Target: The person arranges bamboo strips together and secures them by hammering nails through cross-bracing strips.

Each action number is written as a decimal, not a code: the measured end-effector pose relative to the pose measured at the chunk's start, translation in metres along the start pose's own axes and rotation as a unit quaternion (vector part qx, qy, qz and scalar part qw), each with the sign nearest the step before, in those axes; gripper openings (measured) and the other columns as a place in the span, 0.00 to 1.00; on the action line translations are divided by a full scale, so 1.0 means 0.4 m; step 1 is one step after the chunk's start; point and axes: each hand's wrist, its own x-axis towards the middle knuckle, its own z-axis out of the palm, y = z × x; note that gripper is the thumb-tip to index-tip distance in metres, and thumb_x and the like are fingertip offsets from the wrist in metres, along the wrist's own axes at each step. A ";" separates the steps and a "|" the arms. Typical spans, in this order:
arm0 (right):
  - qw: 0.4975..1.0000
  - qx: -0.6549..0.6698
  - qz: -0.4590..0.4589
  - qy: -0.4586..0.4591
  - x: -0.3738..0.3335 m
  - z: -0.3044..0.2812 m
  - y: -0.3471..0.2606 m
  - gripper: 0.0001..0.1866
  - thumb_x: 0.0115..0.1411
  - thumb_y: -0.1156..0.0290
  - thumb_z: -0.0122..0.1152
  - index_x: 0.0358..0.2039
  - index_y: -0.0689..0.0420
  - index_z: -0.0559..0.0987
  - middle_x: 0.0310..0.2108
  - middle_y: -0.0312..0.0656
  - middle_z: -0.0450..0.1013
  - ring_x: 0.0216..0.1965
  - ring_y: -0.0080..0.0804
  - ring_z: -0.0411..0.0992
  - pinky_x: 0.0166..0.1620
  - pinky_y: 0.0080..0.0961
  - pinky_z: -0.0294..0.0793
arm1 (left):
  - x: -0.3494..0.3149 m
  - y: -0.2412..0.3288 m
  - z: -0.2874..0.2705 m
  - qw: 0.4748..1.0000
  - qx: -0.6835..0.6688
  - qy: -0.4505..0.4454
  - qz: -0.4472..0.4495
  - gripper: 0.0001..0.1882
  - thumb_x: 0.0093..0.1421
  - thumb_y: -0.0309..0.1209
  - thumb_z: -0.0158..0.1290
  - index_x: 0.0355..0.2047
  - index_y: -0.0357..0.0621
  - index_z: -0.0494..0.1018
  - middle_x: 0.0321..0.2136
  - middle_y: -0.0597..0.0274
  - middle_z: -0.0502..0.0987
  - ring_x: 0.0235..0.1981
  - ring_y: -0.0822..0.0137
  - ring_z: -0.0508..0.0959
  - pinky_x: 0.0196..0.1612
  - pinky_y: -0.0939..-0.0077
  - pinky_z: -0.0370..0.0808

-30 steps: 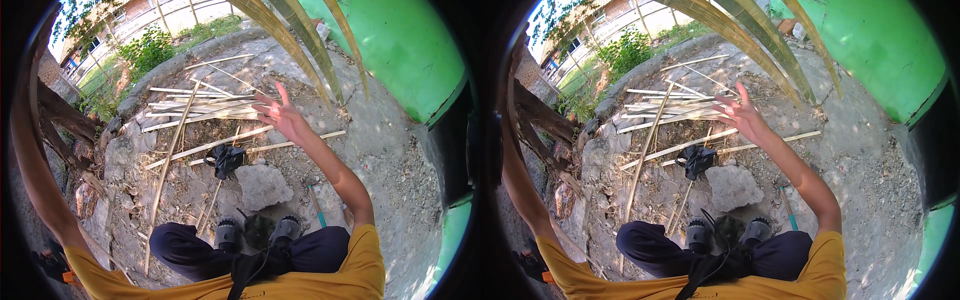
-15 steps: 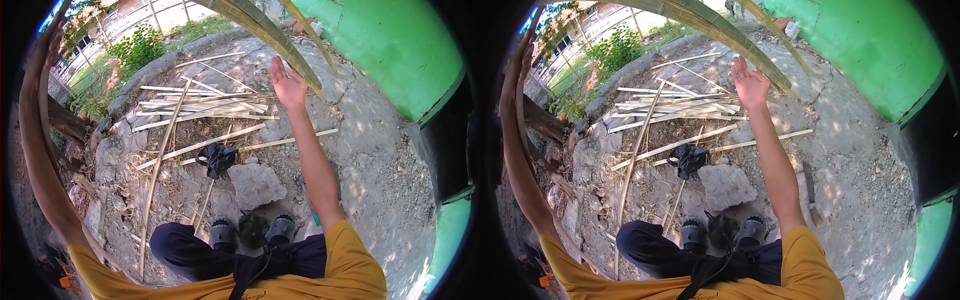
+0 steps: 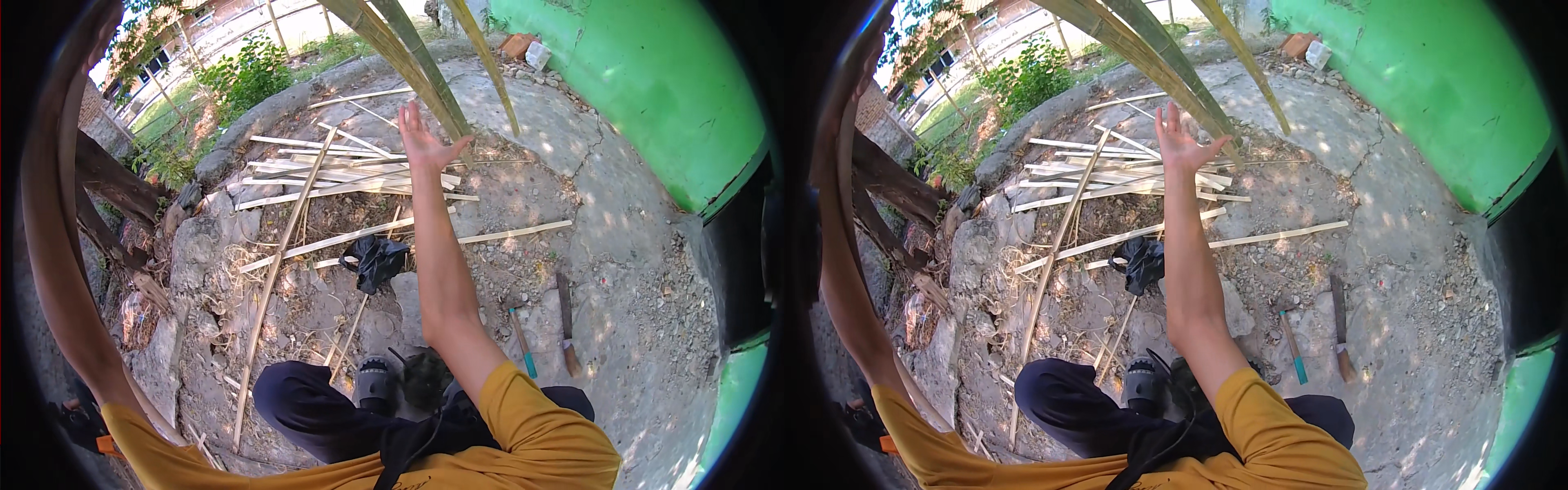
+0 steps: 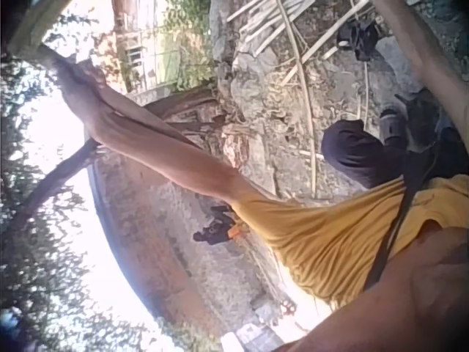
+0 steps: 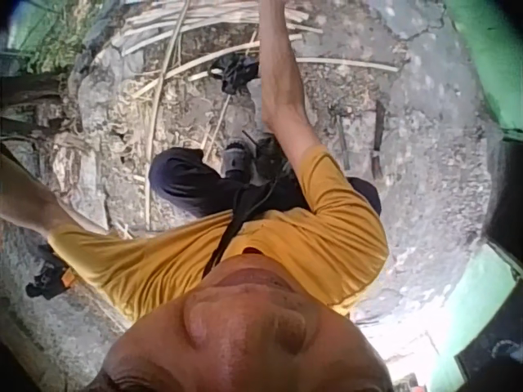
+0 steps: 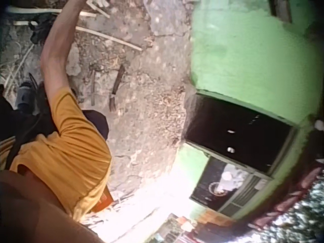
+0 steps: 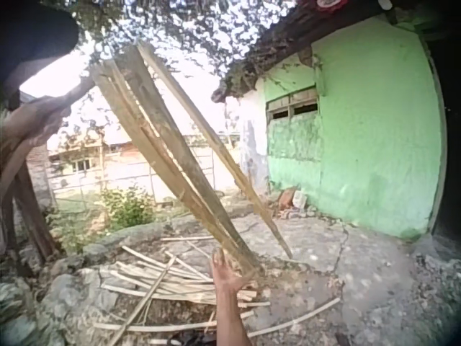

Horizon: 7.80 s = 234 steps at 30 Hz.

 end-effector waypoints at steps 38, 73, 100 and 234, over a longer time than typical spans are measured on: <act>0.820 -0.437 -0.171 0.327 -0.542 -0.278 -0.474 0.31 0.60 0.49 0.66 0.59 0.50 0.74 0.55 0.44 0.73 0.56 0.45 0.71 0.60 0.52 0.72 | -1.198 -1.103 0.377 0.773 -0.344 -0.088 -0.525 0.19 0.76 0.55 0.42 0.34 0.58 0.66 0.13 0.78 0.60 0.08 0.83 0.55 0.09 0.85 0.52; 0.188 -0.836 0.060 0.512 -0.882 -0.082 -0.959 0.20 0.64 0.54 0.64 0.49 0.55 0.80 0.29 0.37 0.81 0.24 0.22 0.75 0.26 0.24 0.72 | -1.794 -1.237 0.472 0.827 0.050 -0.188 -0.528 0.22 0.72 0.48 0.50 0.48 0.39 0.74 0.30 0.53 0.81 0.30 0.57 0.82 0.37 0.60 0.78; -0.132 -0.953 0.206 -0.176 -0.804 -0.194 -0.726 0.24 0.55 0.65 0.71 0.51 0.54 0.75 0.53 0.47 0.68 0.57 0.50 0.68 0.58 0.43 0.67 | -1.532 -0.628 1.153 0.860 0.122 -0.476 0.140 0.51 0.57 0.44 0.64 0.77 0.53 0.50 0.77 0.56 0.48 0.78 0.52 0.45 0.76 0.39 0.40; -0.132 -0.824 0.173 -0.524 0.260 -1.159 0.221 0.25 0.53 0.68 0.72 0.52 0.44 0.78 0.50 0.39 0.72 0.63 0.39 0.66 0.68 0.53 0.58 | -1.435 -0.750 1.142 0.891 0.044 -0.449 -0.043 0.49 0.64 0.56 0.50 0.79 0.60 0.41 0.79 0.62 0.41 0.79 0.56 0.41 0.77 0.39 0.33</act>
